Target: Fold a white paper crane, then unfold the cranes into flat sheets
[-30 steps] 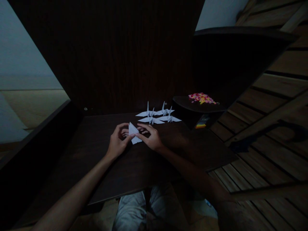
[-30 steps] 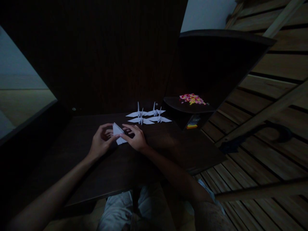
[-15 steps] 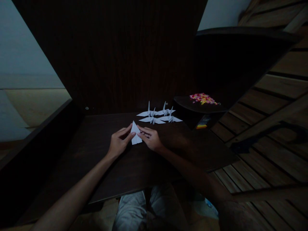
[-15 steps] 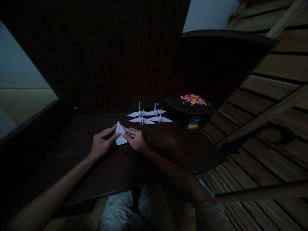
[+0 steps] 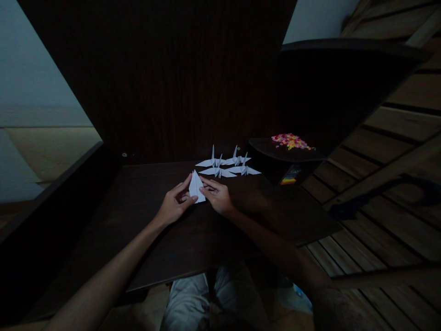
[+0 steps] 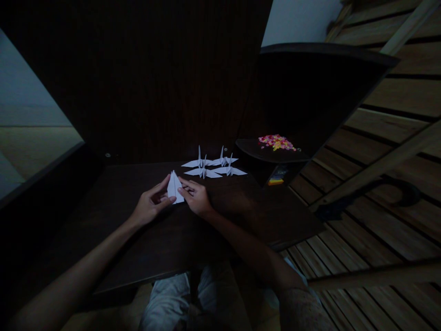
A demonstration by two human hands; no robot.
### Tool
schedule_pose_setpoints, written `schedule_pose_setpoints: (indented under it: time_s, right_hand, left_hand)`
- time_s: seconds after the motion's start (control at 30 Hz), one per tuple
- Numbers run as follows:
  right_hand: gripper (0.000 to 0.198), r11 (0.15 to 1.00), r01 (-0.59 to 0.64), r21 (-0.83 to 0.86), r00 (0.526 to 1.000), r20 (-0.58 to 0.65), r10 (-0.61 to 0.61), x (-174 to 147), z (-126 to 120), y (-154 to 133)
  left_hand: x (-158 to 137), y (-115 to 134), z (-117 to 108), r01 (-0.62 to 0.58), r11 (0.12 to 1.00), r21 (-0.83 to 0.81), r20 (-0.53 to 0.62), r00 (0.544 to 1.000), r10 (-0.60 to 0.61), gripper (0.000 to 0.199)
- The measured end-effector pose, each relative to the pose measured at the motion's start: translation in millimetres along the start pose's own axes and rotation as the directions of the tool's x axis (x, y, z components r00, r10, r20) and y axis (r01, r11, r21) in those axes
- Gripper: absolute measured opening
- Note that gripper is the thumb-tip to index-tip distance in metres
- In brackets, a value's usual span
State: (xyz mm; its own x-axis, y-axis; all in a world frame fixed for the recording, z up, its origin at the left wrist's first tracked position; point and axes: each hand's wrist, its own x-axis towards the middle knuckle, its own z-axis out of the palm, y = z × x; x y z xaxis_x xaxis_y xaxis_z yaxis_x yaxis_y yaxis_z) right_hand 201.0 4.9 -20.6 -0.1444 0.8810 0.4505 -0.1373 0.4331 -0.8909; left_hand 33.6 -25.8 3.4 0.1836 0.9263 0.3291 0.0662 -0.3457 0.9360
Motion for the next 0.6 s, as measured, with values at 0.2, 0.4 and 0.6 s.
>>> schedule_pose_setpoints:
  time_s: [0.2, 0.4, 0.6]
  right_hand:
    - [0.043, 0.998, -0.046, 0.043, 0.999, 0.003, 0.046, 1.5, -0.6, -3.1]
    - [0.057, 0.989, -0.119, 0.084, 0.991, 0.069, 0.114, 0.8, -0.3, -4.9]
    - [0.051, 0.989, -0.091, 0.118, 0.996, 0.022, 0.089, 1.9, -0.9, -2.3]
  left_hand:
    - [0.7, 0.8, -0.2, 0.055, 0.997, -0.053, -0.054, 0.997, -0.058, 0.077]
    - [3.3, -2.7, -2.7, 0.020, 1.000, 0.004, -0.182, 0.983, -0.019, 0.059]
    - [2.4, 0.7, -2.4, -0.024, 1.000, 0.017, -0.145, 0.989, 0.026, 0.057]
